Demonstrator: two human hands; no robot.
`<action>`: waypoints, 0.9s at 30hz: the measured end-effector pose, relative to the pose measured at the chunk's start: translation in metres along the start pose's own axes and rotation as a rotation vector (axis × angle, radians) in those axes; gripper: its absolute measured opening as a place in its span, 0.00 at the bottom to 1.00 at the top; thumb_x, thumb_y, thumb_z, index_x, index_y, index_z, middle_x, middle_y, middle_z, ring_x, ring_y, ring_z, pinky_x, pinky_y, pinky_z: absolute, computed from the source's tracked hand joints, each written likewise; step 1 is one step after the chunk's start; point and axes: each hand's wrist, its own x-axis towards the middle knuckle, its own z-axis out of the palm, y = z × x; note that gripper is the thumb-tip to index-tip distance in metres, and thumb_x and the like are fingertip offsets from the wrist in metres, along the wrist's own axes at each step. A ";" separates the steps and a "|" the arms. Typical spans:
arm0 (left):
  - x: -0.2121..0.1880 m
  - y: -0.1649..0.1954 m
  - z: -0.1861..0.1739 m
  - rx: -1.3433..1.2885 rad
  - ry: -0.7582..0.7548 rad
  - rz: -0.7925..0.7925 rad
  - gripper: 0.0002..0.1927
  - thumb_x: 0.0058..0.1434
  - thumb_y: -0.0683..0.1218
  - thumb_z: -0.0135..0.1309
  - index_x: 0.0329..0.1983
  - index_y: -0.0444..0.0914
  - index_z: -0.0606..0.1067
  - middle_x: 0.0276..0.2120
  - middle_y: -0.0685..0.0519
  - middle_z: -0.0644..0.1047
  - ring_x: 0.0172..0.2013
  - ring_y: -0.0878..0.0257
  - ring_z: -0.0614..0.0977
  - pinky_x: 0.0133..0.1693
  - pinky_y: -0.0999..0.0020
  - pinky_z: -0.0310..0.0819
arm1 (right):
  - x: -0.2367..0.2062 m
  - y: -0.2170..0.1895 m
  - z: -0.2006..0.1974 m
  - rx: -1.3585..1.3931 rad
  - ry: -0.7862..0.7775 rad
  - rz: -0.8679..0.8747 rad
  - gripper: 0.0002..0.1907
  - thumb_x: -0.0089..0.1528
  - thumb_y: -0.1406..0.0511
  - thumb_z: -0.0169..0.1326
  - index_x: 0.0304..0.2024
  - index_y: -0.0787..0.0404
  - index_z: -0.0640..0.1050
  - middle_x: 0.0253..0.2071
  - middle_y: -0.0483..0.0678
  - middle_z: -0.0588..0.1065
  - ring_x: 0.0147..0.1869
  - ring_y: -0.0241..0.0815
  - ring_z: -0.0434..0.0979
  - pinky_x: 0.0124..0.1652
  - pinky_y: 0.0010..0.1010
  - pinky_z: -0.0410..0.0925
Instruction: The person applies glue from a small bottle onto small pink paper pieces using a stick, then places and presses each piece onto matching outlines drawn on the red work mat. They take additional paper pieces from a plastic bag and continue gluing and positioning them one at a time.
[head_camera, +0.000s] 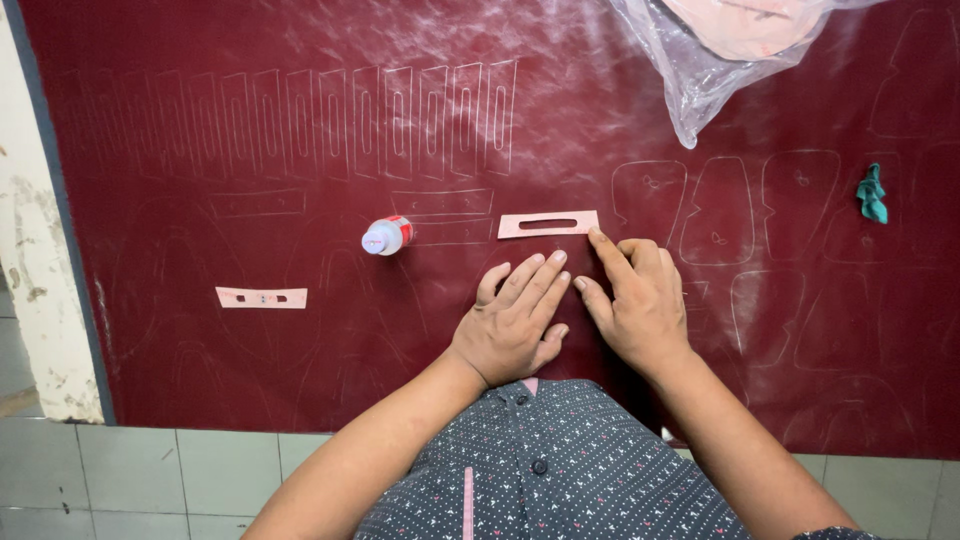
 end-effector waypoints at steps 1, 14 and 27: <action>0.000 0.000 0.000 -0.002 0.000 0.000 0.32 0.65 0.59 0.54 0.66 0.37 0.73 0.71 0.49 0.67 0.70 0.58 0.65 0.71 0.55 0.39 | 0.000 0.000 0.000 0.001 0.001 0.001 0.30 0.58 0.60 0.65 0.62 0.59 0.77 0.45 0.51 0.71 0.48 0.50 0.71 0.48 0.42 0.67; 0.007 0.000 0.002 -0.039 -0.140 -0.124 0.47 0.58 0.64 0.55 0.73 0.32 0.62 0.75 0.38 0.56 0.76 0.45 0.52 0.72 0.43 0.32 | -0.002 0.000 0.003 -0.018 0.018 0.000 0.29 0.58 0.59 0.64 0.62 0.58 0.77 0.46 0.50 0.72 0.49 0.50 0.71 0.49 0.42 0.66; 0.006 0.001 0.002 -0.074 -0.157 -0.150 0.46 0.58 0.63 0.55 0.74 0.33 0.61 0.75 0.40 0.56 0.76 0.47 0.53 0.73 0.44 0.32 | -0.003 0.001 0.006 -0.020 0.024 0.006 0.30 0.58 0.59 0.65 0.62 0.58 0.77 0.47 0.50 0.71 0.48 0.50 0.70 0.49 0.42 0.66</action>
